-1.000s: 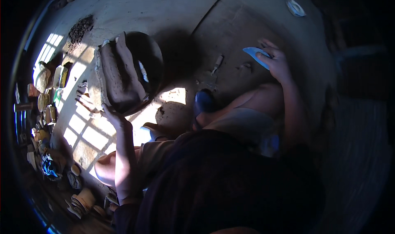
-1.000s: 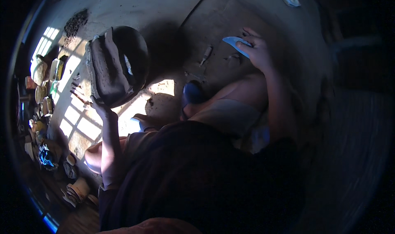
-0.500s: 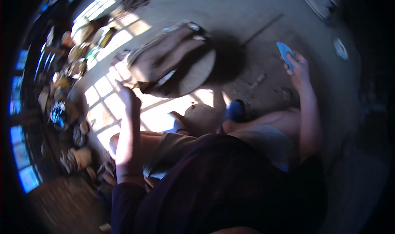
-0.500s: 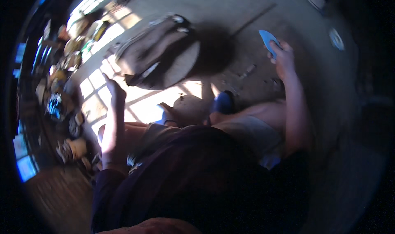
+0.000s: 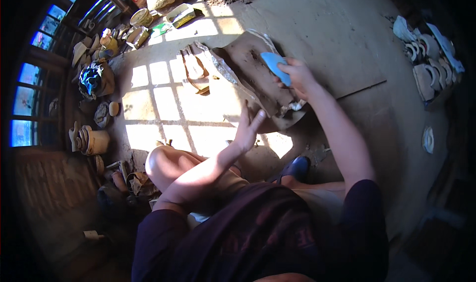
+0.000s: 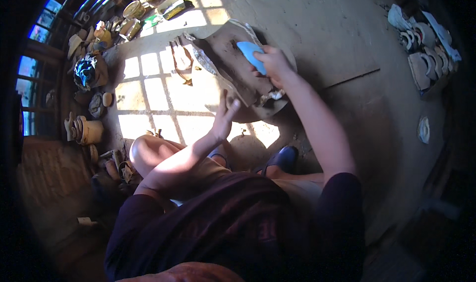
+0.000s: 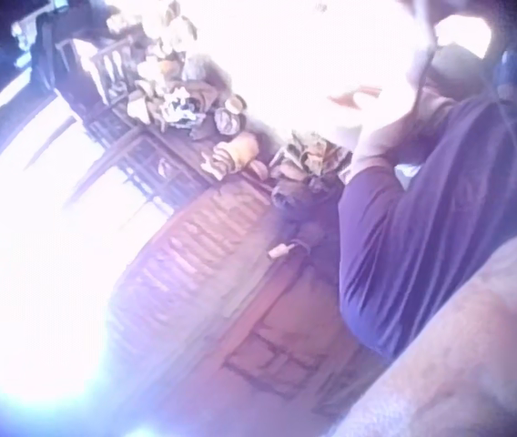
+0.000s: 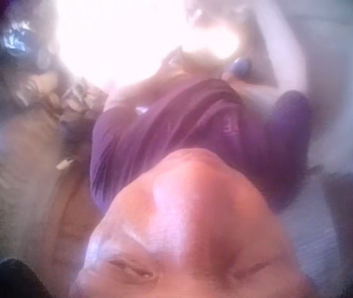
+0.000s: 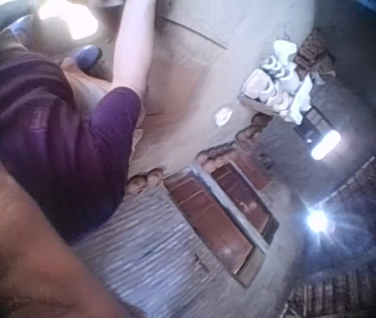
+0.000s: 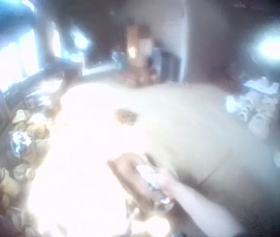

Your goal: The person cleans and refines a clay mold by hand and with a blue scraping tool, removing excess clay bits from the interior and edges of the form.

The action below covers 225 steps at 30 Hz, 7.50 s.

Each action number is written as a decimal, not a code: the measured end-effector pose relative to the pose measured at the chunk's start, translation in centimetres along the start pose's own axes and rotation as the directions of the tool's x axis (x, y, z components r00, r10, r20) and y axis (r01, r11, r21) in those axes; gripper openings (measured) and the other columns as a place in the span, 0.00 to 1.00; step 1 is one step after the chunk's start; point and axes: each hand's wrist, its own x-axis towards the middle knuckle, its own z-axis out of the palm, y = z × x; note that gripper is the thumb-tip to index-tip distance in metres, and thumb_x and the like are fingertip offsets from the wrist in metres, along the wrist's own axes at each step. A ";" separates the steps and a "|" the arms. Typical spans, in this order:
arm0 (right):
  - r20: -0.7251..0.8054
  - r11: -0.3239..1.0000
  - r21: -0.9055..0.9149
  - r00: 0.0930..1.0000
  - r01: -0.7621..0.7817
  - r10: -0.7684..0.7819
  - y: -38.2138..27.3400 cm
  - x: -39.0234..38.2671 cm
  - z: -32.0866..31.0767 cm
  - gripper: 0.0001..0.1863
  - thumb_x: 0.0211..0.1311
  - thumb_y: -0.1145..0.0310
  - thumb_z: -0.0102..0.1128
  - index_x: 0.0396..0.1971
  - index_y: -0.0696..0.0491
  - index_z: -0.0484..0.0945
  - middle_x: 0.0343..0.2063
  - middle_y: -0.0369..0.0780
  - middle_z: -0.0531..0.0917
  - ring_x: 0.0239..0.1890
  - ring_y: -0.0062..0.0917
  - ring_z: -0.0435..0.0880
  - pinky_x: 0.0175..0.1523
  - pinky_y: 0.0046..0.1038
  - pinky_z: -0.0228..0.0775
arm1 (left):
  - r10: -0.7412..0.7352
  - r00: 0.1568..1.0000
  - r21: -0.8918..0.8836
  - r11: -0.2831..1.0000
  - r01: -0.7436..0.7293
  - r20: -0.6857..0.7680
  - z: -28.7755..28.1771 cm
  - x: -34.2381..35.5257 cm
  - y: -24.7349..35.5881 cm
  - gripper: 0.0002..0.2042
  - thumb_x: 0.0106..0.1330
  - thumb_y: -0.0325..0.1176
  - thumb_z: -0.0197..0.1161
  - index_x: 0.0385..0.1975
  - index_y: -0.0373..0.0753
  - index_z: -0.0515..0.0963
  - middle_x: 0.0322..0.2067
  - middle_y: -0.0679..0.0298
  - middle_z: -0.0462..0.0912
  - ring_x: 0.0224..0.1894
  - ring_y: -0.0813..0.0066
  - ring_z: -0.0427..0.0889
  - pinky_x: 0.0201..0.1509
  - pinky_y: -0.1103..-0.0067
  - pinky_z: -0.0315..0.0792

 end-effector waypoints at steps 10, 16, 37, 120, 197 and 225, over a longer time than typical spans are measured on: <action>-0.151 0.981 -0.189 0.987 0.033 -0.062 -1.0 16.4 5.2 0.13 0.76 0.68 0.54 0.48 0.63 0.77 0.28 0.41 0.84 0.24 0.23 0.83 0.26 0.23 0.75 | 0.159 0.985 0.129 0.978 -0.167 0.068 -3.6 2.3 -2.2 0.47 0.51 0.42 0.85 0.68 0.29 0.65 0.59 0.46 0.79 0.65 0.53 0.75 0.72 0.64 0.68; -0.327 0.997 -0.064 0.945 -0.048 0.025 -1.2 22.1 2.8 0.14 0.75 0.69 0.52 0.50 0.63 0.79 0.32 0.43 0.86 0.24 0.23 0.84 0.24 0.22 0.75 | 0.168 0.982 0.288 0.939 -0.186 0.089 -6.2 4.0 -2.6 0.42 0.54 0.39 0.85 0.67 0.33 0.70 0.55 0.52 0.85 0.61 0.53 0.79 0.70 0.64 0.69; -0.103 0.940 -0.325 0.992 -0.101 0.071 -0.6 21.1 2.6 0.08 0.73 0.69 0.61 0.38 0.60 0.80 0.26 0.40 0.83 0.20 0.21 0.79 0.21 0.22 0.66 | 0.224 0.968 0.457 0.853 -0.250 0.111 -8.9 5.3 -3.0 0.33 0.75 0.40 0.65 0.75 0.39 0.61 0.57 0.52 0.85 0.63 0.51 0.80 0.82 0.53 0.45; 0.326 0.754 -0.313 0.811 0.578 -0.486 -4.0 -1.5 13.5 0.10 0.70 0.71 0.71 0.47 0.56 0.82 0.42 0.35 0.88 0.46 0.16 0.84 0.53 0.21 0.77 | 0.671 0.733 0.458 0.689 -0.562 -0.111 -12.0 6.1 10.4 0.26 0.67 0.39 0.74 0.63 0.37 0.77 0.61 0.55 0.69 0.68 0.61 0.70 0.71 0.67 0.68; -0.004 0.441 -0.897 0.998 0.027 -0.070 7.4 -3.7 6.8 0.17 0.69 0.65 0.64 0.47 0.64 0.82 0.29 0.52 0.87 0.20 0.34 0.88 0.32 0.35 0.80 | -0.386 0.918 -0.601 0.715 0.358 0.088 -4.8 1.8 -2.7 0.14 0.72 0.37 0.58 0.43 0.31 0.83 0.34 0.57 0.89 0.30 0.70 0.87 0.31 0.75 0.79; 0.187 0.403 -0.832 0.877 0.381 -0.443 8.1 -4.5 10.3 0.11 0.62 0.71 0.68 0.39 0.59 0.77 0.37 0.50 0.84 0.42 0.50 0.85 0.47 0.45 0.77 | -0.382 0.924 -0.653 0.696 0.297 0.014 -5.2 0.4 -1.5 0.12 0.71 0.37 0.57 0.41 0.34 0.82 0.34 0.57 0.88 0.30 0.69 0.87 0.29 0.75 0.78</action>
